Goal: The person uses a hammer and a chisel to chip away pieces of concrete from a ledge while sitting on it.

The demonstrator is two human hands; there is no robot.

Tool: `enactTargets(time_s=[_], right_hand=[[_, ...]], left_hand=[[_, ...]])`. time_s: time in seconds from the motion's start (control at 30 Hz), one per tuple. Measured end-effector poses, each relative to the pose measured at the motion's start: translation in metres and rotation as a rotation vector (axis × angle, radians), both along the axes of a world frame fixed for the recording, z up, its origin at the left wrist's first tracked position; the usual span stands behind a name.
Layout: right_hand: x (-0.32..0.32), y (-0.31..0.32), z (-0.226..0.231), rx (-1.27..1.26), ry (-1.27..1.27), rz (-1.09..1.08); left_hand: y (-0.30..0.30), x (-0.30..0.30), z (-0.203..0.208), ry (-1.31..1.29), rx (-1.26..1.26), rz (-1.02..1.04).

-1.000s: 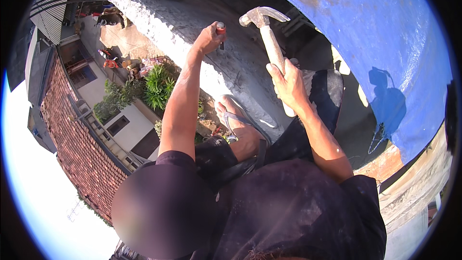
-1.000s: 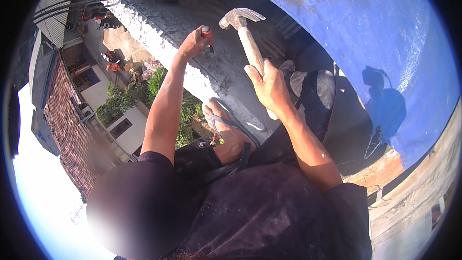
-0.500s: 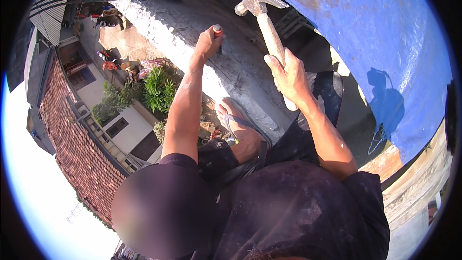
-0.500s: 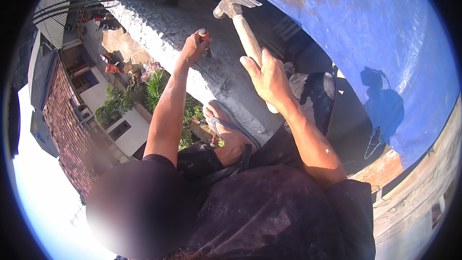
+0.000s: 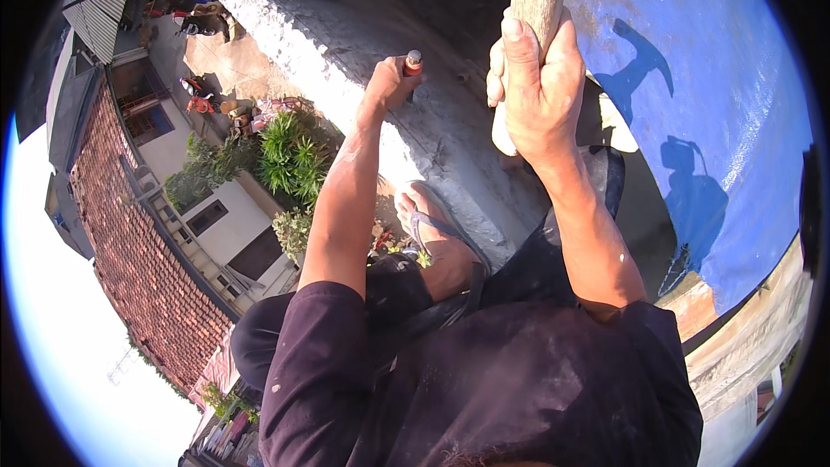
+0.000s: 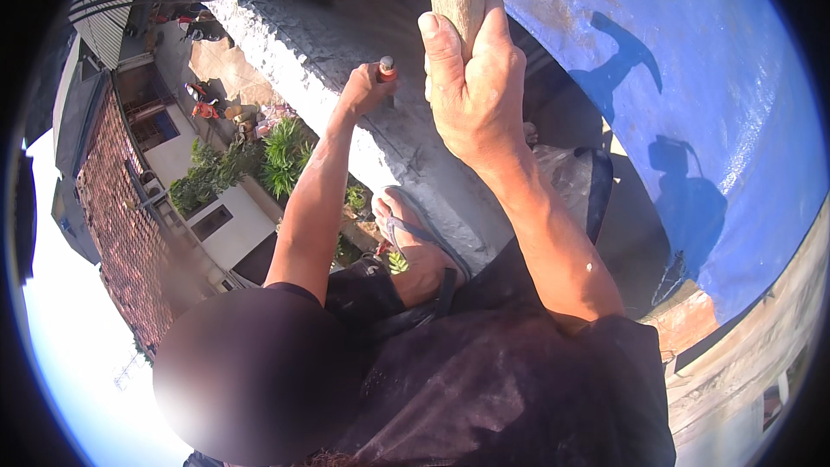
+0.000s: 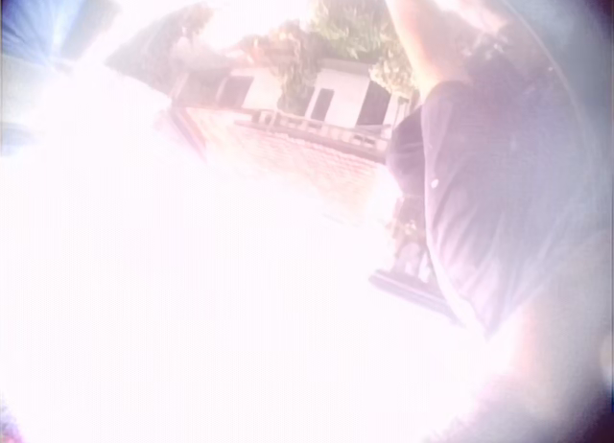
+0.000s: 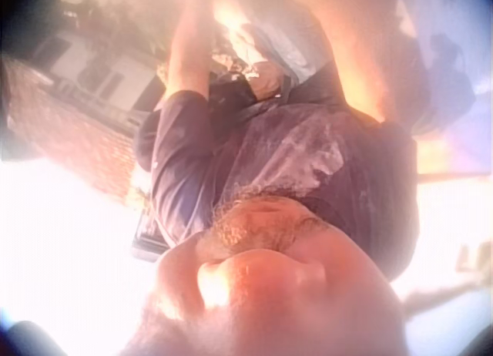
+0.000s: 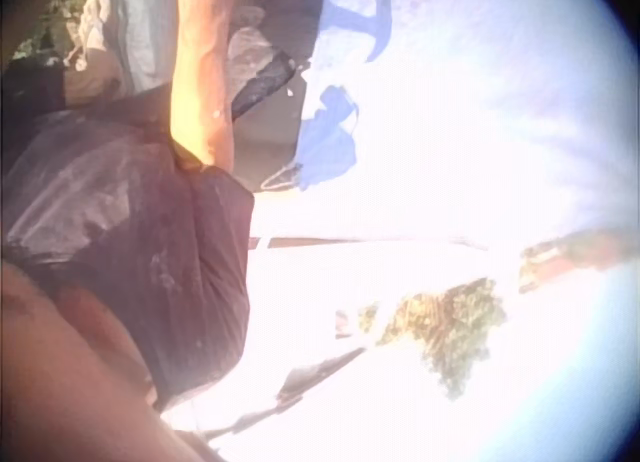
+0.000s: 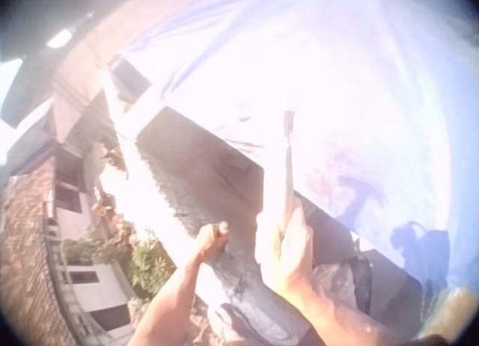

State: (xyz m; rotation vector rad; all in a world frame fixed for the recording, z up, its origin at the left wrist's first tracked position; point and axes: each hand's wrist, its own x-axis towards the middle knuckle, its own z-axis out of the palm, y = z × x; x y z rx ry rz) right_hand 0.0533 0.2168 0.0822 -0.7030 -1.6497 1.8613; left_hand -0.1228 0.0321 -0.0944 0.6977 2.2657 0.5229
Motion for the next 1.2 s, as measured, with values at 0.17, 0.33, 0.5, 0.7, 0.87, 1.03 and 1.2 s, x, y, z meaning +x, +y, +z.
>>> enactTargets(time_s=[0.17,0.33,0.5,0.7,0.87,1.03,1.2], right_hand=[[0.018,-0.037,-0.090,0.291,-0.637,0.538],[0.034,-0.019,-0.045,0.256,-0.497,0.484],[0.016,-0.022,-0.014,-0.041,0.073,-0.041],[0.044,-0.051,-0.108,0.215,-0.640,0.472],[0.053,-0.030,-0.034,0.174,-0.377,0.346],[0.046,-0.055,-0.056,0.141,-0.025,-0.065],[0.071,-0.051,-0.103,0.261,-0.568,0.440]], left_hand=[[0.001,-0.003,-0.014,0.009,-0.002,0.004],[-0.010,-0.004,-0.009,-0.055,0.024,0.008],[-0.006,0.003,0.000,0.016,-0.006,0.029],[0.001,0.000,-0.009,0.057,-0.079,-0.015],[-0.013,0.007,0.006,-0.010,-0.023,-0.012],[-0.005,0.004,-0.004,-0.016,-0.033,-0.077],[-0.004,0.004,-0.012,0.053,-0.074,-0.138]])
